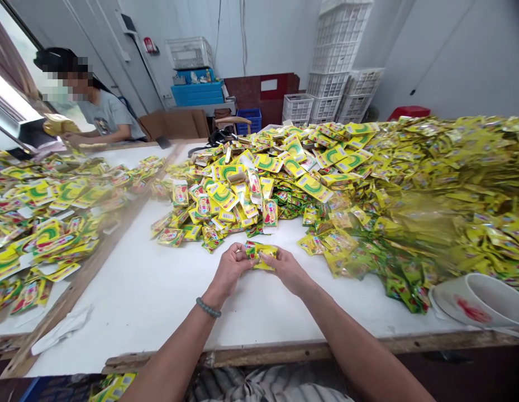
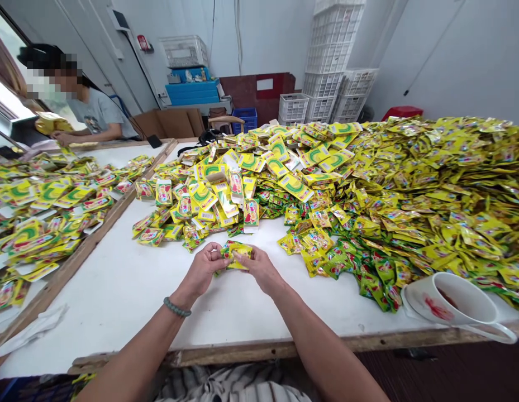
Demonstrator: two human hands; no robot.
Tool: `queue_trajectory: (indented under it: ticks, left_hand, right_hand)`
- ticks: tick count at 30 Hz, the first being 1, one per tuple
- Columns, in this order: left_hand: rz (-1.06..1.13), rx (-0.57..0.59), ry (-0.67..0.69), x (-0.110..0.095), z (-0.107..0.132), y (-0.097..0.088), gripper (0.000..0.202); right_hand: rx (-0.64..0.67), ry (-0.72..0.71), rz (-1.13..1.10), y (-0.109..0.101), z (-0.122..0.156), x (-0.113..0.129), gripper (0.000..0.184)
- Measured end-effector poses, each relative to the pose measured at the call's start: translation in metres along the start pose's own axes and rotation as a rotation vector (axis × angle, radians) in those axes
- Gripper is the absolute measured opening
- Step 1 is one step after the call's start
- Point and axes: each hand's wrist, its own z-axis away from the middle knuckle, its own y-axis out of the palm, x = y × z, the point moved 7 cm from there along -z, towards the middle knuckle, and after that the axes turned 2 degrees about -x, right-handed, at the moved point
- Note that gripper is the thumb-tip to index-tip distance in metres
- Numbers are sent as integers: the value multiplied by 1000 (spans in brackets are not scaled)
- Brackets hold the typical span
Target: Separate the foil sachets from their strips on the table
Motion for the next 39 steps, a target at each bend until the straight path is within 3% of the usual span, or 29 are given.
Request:
queue_trajectory:
  ticks: [2,5,7,10,12,15,16,17,19,21,23,25,28,32,34,37,39]
  left_hand:
    - [-49,4,-10,-2,-2,2,52]
    - [-145,-21,-9,-7,-10,5,52]
    - [-224,27,-14,-15,-18,12,52]
    - [-435,87,97,-49,-33,20,45]
    - [-673,-125,287,-91,-44,10,39]
    - [-1023,-627,503,-152,-50,-8,54]
    - [-1107,-707,503,-163,-55,-11,65]
    - [-1174,-715,479,-169,-63,-12,75]
    - [-1261,-597,402,-170,-81,-16,89]
    - [-1329,-389,346,-163,-96,-20,96]
    - [-1397,-174,332,-154,-102,-26,98]
    - [-1488,-48,344,-149,-103,-36,98]
    - [-1663,-113,441,-150,-103,-50,94]
    - [-1777,-163,638,-151,-107,-47,69]
    - [-1718,-174,724,-156,-107,-43,54]
    - [-1511,-287,786,-170,-90,-45,34]
    - [-1353,-334,751,-169,-69,-47,36]
  right_hand:
    - [-11,-45,154,-1,1,5,36]
    - [-192,-184,401,-13,5,21,31]
    - [-288,-249,478,-21,8,30,29]
    - [-362,-281,477,-31,10,40,30]
    - [-382,-283,447,-35,11,45,29]
    - [-405,-279,401,-39,11,49,28]
    - [-408,-274,386,-39,11,48,29]
    - [-406,-271,367,-39,10,47,30]
    - [-394,-275,351,-39,9,45,32]
    - [-405,-281,371,-40,10,44,32]
    - [-431,-279,376,-44,10,45,32]
    - [-430,-263,326,-44,10,45,34]
    - [-339,-242,199,-36,5,42,37]
    - [-241,-223,140,-27,-2,28,39]
    - [-261,-222,177,-30,-4,23,39]
    - [-310,-252,215,-39,-4,26,38]
    - [-307,-287,167,-41,-3,32,38]
